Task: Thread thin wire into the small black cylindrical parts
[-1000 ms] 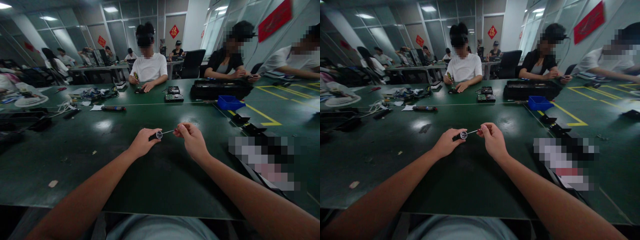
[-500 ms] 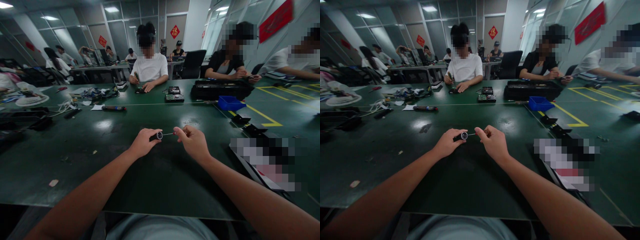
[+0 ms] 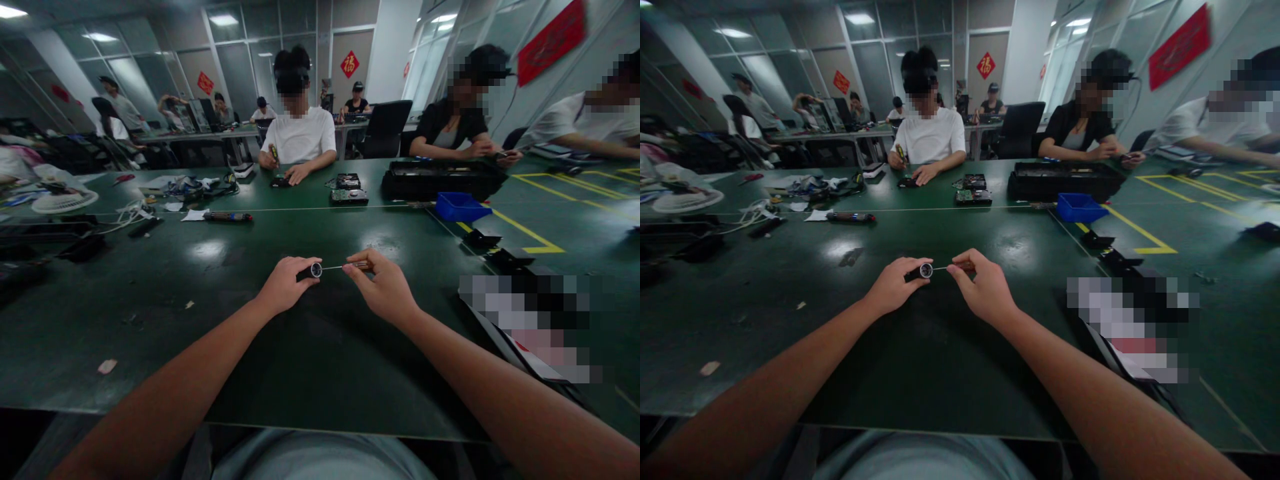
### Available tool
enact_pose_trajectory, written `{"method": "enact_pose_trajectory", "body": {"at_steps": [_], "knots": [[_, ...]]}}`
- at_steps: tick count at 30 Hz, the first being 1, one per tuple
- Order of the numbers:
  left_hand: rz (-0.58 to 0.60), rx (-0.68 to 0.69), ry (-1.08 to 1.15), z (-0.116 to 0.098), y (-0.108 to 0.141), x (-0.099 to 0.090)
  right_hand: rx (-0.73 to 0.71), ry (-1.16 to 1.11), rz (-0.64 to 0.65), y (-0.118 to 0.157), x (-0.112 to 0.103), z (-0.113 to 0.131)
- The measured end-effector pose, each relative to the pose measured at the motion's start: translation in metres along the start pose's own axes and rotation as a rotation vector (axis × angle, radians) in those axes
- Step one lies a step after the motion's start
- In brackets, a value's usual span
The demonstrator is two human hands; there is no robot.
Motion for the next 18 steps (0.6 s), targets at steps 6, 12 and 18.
{"method": "enact_pose_trajectory", "body": {"at_steps": [6, 12, 18], "knots": [[-0.001, -0.002, 0.009, -0.002, 0.000, -0.001, -0.020, -0.025, 0.048, 0.001, 0.005, 0.002], [0.007, 0.015, 0.005, -0.002, 0.001, 0.000, 0.083, 0.006, 0.042, 0.000, 0.005, -0.007], [0.020, 0.025, 0.007, -0.002, 0.001, 0.003, 0.042, 0.007, 0.036, 0.001, 0.005, -0.002]]}}
Point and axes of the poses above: each hand's wrist, its own y-axis away from the middle knuckle, its own x-axis out of the palm, z = x × y, the point moved 7 cm from there along -y, towards the middle knuckle
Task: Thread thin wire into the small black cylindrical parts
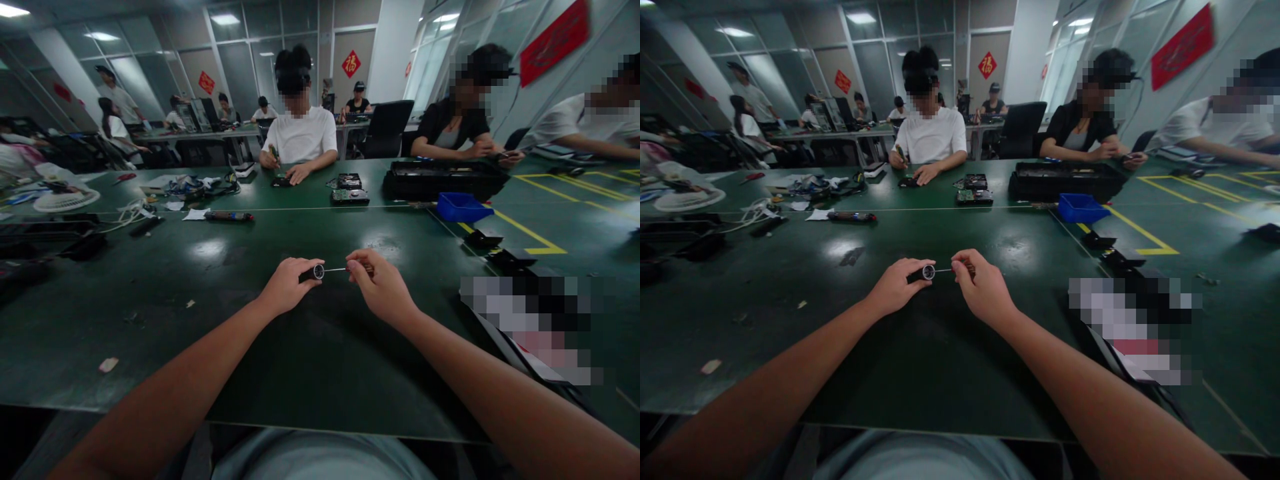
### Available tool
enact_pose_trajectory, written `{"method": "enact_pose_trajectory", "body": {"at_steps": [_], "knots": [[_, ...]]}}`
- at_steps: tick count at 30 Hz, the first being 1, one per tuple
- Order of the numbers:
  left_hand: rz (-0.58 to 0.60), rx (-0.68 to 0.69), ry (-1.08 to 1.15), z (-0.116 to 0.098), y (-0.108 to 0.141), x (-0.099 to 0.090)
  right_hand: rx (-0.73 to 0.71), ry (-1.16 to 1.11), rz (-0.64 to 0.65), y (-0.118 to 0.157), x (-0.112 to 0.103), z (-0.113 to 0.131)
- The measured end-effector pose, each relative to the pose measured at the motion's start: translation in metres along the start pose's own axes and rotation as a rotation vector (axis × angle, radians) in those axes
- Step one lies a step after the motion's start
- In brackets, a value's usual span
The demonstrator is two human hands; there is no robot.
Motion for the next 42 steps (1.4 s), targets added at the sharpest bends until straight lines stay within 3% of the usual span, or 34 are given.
{"method": "enact_pose_trajectory", "body": {"at_steps": [4, 10, 21, 29, 35, 38, 42], "knots": [[-0.024, -0.036, 0.006, 0.003, 0.000, -0.002, -0.076, -0.006, 0.006, 0.002, 0.000, 0.007], [-0.008, -0.008, 0.003, 0.001, 0.001, 0.000, 0.026, 0.022, 0.007, 0.000, -0.001, -0.002], [-0.002, 0.002, -0.007, 0.002, 0.001, 0.001, 0.016, -0.044, -0.003, 0.002, -0.001, -0.001], [-0.028, -0.033, 0.004, -0.001, 0.002, -0.001, 0.122, -0.432, -0.122, 0.000, 0.002, -0.019], [-0.043, 0.090, -0.071, -0.012, 0.001, -0.009, 0.283, -0.748, -0.143, -0.006, 0.008, -0.036], [-0.023, 0.084, -0.105, -0.009, -0.002, -0.011, 0.354, -0.787, -0.177, -0.007, 0.009, -0.047], [-0.004, 0.038, -0.082, -0.002, -0.003, -0.009, 0.339, -0.687, -0.255, -0.006, 0.005, -0.052]]}}
Point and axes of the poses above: each hand's wrist, its own y-axis away from the middle knuckle, its own x-axis out of the palm, z = x × y, the point moved 7 cm from there along -y, towards the middle knuckle
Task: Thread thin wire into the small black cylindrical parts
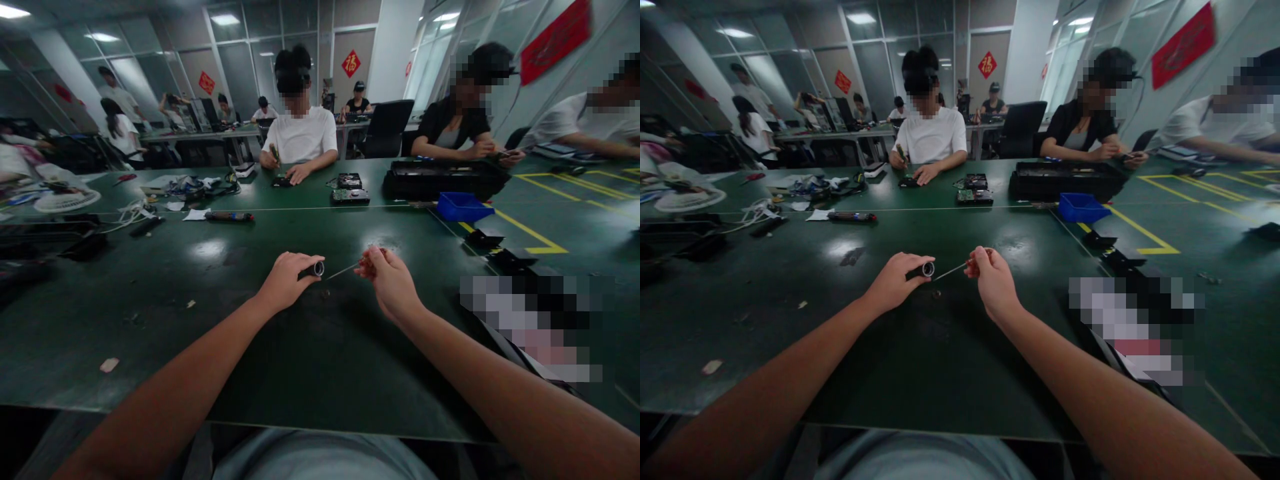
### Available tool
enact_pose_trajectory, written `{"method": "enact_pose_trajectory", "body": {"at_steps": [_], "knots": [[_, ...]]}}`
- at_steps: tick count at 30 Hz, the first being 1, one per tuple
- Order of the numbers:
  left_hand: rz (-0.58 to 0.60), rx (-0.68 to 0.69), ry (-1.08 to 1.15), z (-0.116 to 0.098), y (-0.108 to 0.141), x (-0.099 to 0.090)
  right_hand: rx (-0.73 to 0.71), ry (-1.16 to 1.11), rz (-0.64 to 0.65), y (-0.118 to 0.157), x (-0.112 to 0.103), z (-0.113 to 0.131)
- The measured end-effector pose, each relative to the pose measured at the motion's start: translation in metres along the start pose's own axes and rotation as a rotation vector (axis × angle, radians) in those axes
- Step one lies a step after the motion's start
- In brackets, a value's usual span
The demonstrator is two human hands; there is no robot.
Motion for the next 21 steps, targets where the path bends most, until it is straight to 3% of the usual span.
{"method": "enact_pose_trajectory", "body": {"at_steps": [11, 17, 21], "knots": [[-0.101, -0.219, 0.317, 0.009, 0.004, -0.003, -0.200, 0.212, -0.013, 0.009, -0.002, 0.022], [0.093, -0.229, 0.310, -0.004, 0.007, -0.002, -0.219, 0.191, -0.004, 0.008, -0.001, 0.021], [0.195, -0.140, 0.223, -0.014, 0.007, 0.003, -0.221, 0.172, 0.003, 0.007, -0.001, 0.019]]}}
Point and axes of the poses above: each hand's wrist, its own y-axis away from the middle knuckle, its own x-axis out of the palm, z = x × y, the point moved 7 cm from there along -y, towards the middle knuckle
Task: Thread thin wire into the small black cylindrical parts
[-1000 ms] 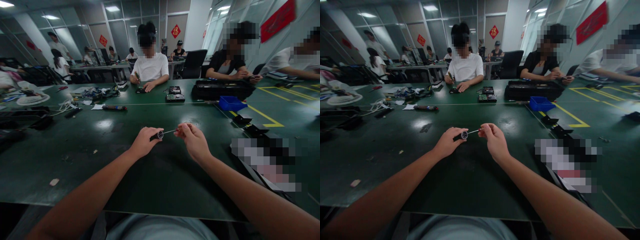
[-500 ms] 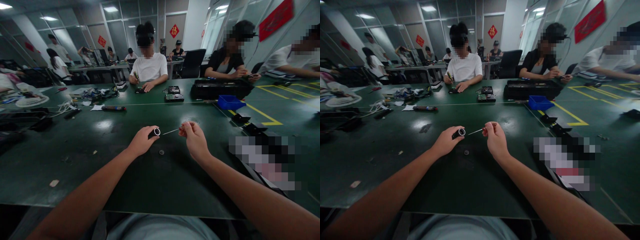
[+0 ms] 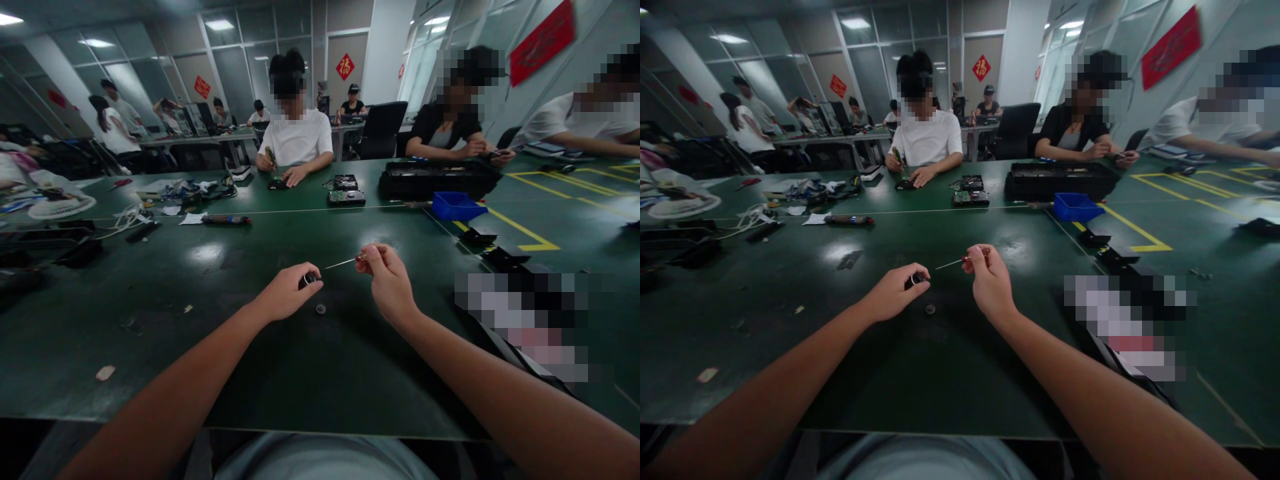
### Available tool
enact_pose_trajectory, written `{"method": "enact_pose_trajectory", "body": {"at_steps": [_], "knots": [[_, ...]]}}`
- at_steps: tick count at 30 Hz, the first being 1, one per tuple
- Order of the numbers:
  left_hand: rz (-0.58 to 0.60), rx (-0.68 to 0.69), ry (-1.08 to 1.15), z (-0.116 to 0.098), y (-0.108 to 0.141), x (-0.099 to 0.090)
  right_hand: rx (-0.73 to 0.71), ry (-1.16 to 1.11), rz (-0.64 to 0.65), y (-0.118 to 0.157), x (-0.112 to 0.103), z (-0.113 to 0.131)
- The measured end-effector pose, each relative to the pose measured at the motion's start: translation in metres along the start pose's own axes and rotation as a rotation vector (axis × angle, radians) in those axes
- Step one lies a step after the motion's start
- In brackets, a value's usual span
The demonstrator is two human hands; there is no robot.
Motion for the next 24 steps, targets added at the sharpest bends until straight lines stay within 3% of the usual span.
{"method": "enact_pose_trajectory", "body": {"at_steps": [5, 10, 20, 24], "knots": [[0.200, 0.171, -0.159, -0.010, 0.003, 0.014, 0.004, 0.003, 0.012, 0.000, 0.000, -0.001], [0.357, 0.197, -0.332, -0.010, 0.009, 0.024, 0.004, -0.016, 0.011, 0.001, 0.001, -0.002], [0.325, 0.182, -0.359, -0.009, 0.006, 0.024, 0.021, -0.005, 0.026, -0.001, 0.002, -0.005], [0.266, 0.153, -0.220, -0.010, 0.005, 0.017, 0.030, -0.015, 0.022, -0.002, 0.001, -0.005]]}}
Point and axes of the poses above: each hand's wrist, its own y-axis away from the middle knuckle, its own x-axis out of the palm, z = x × y, the point moved 7 cm from there along -y, towards the middle knuckle
